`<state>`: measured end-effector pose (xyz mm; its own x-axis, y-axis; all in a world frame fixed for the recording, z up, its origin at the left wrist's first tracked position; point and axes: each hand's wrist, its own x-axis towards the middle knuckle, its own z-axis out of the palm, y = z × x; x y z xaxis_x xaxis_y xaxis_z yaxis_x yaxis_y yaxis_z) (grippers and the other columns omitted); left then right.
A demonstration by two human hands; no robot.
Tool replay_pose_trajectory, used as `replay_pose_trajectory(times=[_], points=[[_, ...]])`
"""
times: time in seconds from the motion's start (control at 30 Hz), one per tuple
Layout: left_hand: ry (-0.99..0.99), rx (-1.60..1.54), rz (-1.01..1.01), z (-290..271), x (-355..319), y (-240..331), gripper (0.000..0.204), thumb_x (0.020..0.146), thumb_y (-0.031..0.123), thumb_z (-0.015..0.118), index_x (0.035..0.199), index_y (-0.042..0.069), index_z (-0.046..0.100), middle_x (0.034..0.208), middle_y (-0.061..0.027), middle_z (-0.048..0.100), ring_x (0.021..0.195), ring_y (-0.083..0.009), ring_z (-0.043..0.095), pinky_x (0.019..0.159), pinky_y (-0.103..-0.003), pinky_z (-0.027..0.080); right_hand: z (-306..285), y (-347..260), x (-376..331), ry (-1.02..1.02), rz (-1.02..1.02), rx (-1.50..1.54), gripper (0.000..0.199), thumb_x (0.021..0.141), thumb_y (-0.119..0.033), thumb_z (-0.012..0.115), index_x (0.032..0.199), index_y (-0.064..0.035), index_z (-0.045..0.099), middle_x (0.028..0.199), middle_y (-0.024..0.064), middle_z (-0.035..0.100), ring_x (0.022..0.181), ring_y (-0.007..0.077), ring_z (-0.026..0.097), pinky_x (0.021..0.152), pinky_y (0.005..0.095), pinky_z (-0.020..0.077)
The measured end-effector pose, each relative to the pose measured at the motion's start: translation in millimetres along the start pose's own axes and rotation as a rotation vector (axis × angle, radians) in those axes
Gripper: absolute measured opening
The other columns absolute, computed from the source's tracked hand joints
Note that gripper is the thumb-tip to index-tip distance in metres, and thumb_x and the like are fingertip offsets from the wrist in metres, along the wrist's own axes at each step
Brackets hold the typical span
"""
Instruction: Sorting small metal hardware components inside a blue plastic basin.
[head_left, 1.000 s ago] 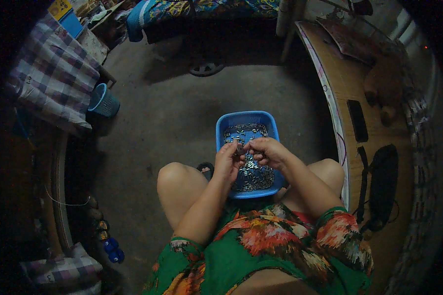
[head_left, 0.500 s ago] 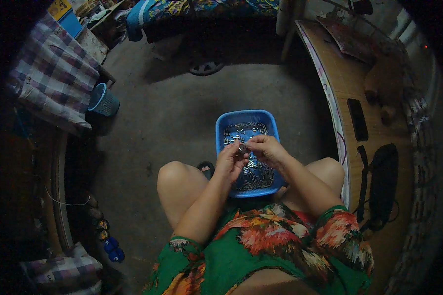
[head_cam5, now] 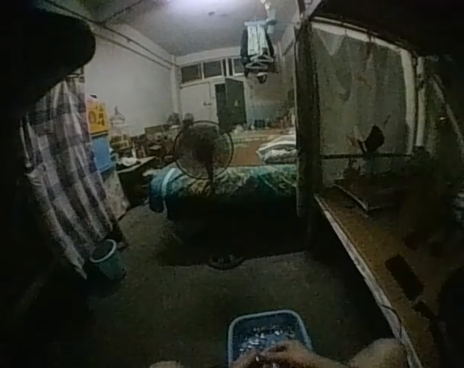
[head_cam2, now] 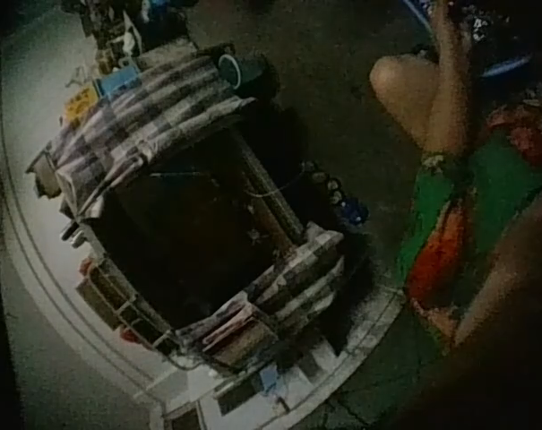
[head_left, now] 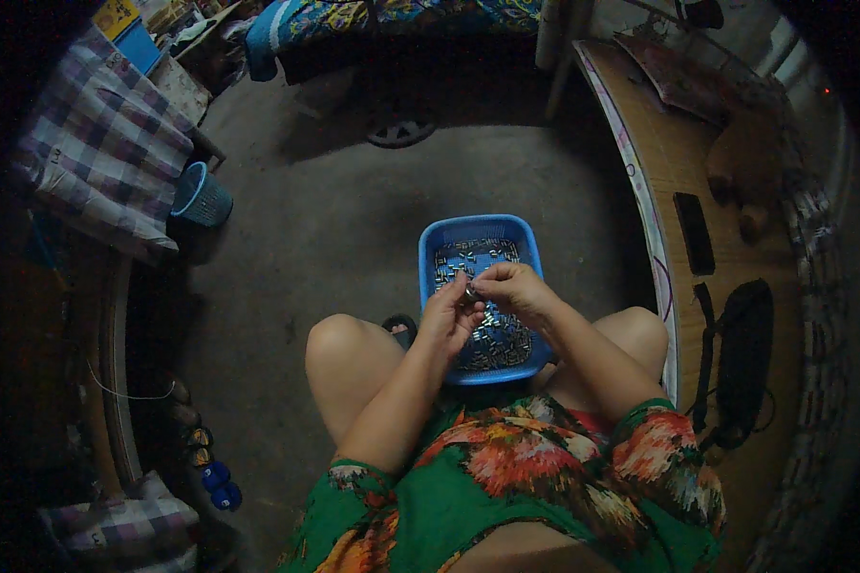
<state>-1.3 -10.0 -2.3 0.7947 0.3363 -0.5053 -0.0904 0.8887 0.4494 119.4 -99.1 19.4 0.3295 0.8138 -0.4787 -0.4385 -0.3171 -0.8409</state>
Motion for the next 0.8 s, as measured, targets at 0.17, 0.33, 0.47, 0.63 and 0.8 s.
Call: replay_pose_trajectory(times=[0.17,0.33,0.47,0.63,0.8], points=[[-0.032,-0.002,0.003,-0.1,0.8,-0.5,0.024,0.082,0.031,0.053,0.082,0.007,0.052,0.069,-0.0025,0.055,0.055,-0.011,0.053,0.045,-0.02,0.045,0.2,-0.3,-0.3,0.003,-0.013,0.002,0.014,0.072,-0.021,0.065,0.079,-0.0089,0.06,0.066,-0.0013,0.057,0.051,0.0037,0.044,0.042,0.0178,0.03],[-0.026,0.026,-0.017,2.7,-4.5,3.3,0.022,0.083,0.03,0.052,0.083,0.008,0.051,0.069,-0.0034,0.055,0.056,-0.0119,0.053,0.048,-0.022,0.044,3.9,-6.5,-5.1,-0.011,-0.059,-0.089,0.014,0.072,-0.02,0.065,0.078,-0.0088,0.059,0.064,-0.0015,0.055,0.05,0.0038,0.044,0.041,0.0177,0.0292],[-0.092,0.033,0.024,3.8,-2.9,2.5,0.022,0.084,0.029,0.05,0.083,0.007,0.051,0.071,-0.0034,0.055,0.056,-0.0113,0.051,0.047,-0.021,0.042,-7.9,-2.7,-0.6,-0.074,0.098,0.089,0.016,0.076,-0.018,0.06,0.087,-0.0074,0.056,0.066,-0.0004,0.053,0.049,0.0043,0.041,0.038,0.0166,0.0272],[-0.055,0.039,0.079,2.4,-1.8,4.7,0.022,0.085,0.029,0.048,0.085,0.007,0.05,0.073,-0.0056,0.055,0.055,-0.0117,0.049,0.047,-0.022,0.039,-9.3,-2.0,0.8,0.024,0.204,0.323,0.018,0.081,-0.015,0.051,0.096,-0.0054,0.051,0.071,0.0018,0.052,0.046,0.0046,0.039,0.037,0.0157,0.0271],[-0.008,0.046,0.111,-3.6,0.7,4.0,0.023,0.086,0.03,0.046,0.085,0.007,0.049,0.073,-0.007,0.055,0.056,-0.0119,0.049,0.047,-0.021,0.038,-6.5,-6.2,-3.0,-0.008,0.069,0.191,0.015,0.081,-0.011,0.05,0.094,-0.0034,0.05,0.073,0.0016,0.053,0.046,0.0037,0.039,0.036,0.0147,0.0273]])
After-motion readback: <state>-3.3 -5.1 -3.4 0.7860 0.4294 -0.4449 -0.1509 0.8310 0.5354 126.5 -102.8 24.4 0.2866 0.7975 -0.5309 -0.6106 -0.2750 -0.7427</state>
